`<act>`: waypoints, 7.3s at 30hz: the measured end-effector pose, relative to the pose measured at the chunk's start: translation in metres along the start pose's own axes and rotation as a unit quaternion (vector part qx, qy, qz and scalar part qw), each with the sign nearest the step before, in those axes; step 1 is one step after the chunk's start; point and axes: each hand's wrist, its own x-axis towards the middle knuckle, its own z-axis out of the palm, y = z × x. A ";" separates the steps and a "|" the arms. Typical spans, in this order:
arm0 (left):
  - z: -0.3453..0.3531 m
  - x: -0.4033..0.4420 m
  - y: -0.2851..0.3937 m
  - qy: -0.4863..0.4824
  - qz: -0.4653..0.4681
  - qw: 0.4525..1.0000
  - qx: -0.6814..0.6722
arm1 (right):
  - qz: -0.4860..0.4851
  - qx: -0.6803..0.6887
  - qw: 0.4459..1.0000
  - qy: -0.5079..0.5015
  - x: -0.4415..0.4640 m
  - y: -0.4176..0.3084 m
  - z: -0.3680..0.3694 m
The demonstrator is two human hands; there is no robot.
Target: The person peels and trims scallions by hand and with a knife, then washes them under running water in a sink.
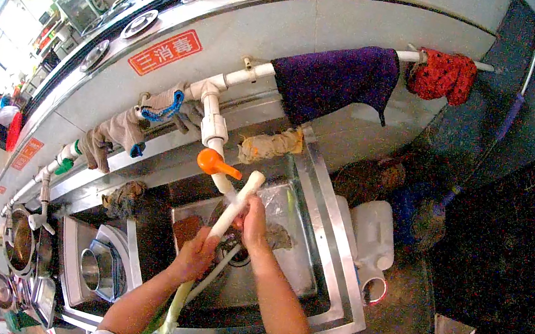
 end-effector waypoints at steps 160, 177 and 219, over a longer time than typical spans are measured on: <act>0.018 0.098 0.022 -0.118 0.044 0.987 0.099 | -0.223 0.016 0.973 -0.049 0.003 -0.049 0.006; -0.046 0.054 -0.100 0.047 0.136 0.953 0.268 | -0.413 0.130 0.901 -0.029 0.008 -0.219 -0.111; -0.029 0.098 -0.005 -0.254 0.204 0.943 -0.061 | -0.414 0.160 0.895 0.041 0.050 -0.242 -0.101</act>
